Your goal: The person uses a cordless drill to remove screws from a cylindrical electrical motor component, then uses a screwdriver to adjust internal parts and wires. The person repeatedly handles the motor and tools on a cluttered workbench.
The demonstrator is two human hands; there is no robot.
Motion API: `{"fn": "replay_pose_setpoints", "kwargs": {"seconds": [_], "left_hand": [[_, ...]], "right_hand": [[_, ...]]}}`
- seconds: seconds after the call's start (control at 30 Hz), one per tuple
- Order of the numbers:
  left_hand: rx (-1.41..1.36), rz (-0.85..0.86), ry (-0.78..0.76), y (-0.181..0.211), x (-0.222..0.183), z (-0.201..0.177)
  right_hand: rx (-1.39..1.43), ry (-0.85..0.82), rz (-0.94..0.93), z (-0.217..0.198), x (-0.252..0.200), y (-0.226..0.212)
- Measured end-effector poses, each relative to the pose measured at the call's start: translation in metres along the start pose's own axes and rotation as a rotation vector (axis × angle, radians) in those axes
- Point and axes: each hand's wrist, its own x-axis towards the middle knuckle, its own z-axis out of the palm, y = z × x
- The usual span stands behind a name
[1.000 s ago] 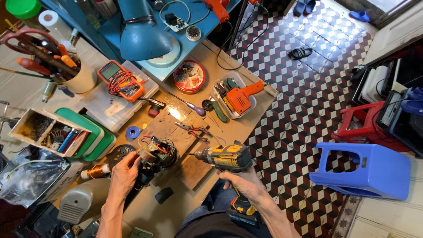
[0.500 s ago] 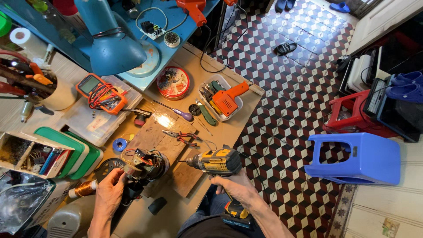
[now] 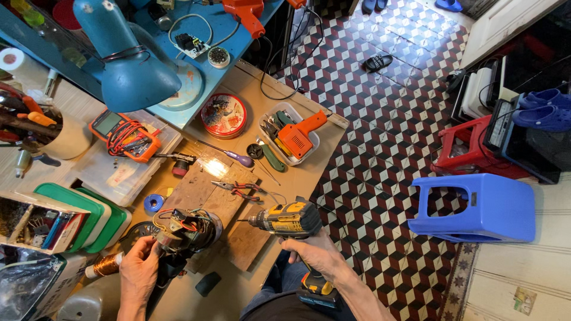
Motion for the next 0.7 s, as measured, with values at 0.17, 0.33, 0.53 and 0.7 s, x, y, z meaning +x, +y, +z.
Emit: {"fn": "replay_pose_setpoints", "kwargs": {"seconds": [0.17, 0.33, 0.53, 0.7], "left_hand": [[0.078, 0.065, 0.041, 0.01, -0.004, 0.006], [-0.013, 0.049, 0.025, 0.004, -0.004, 0.001], [-0.105, 0.065, 0.01, -0.016, 0.006, -0.008], [-0.1, 0.105, -0.019, -0.029, 0.019, -0.011]], "right_hand": [[0.027, 0.009, 0.012, -0.003, 0.002, -0.001], [0.039, 0.007, 0.012, -0.002, 0.004, 0.004], [0.053, 0.007, 0.016, -0.001, 0.005, 0.007], [0.021, 0.011, 0.042, 0.0, 0.006, 0.007]]}}
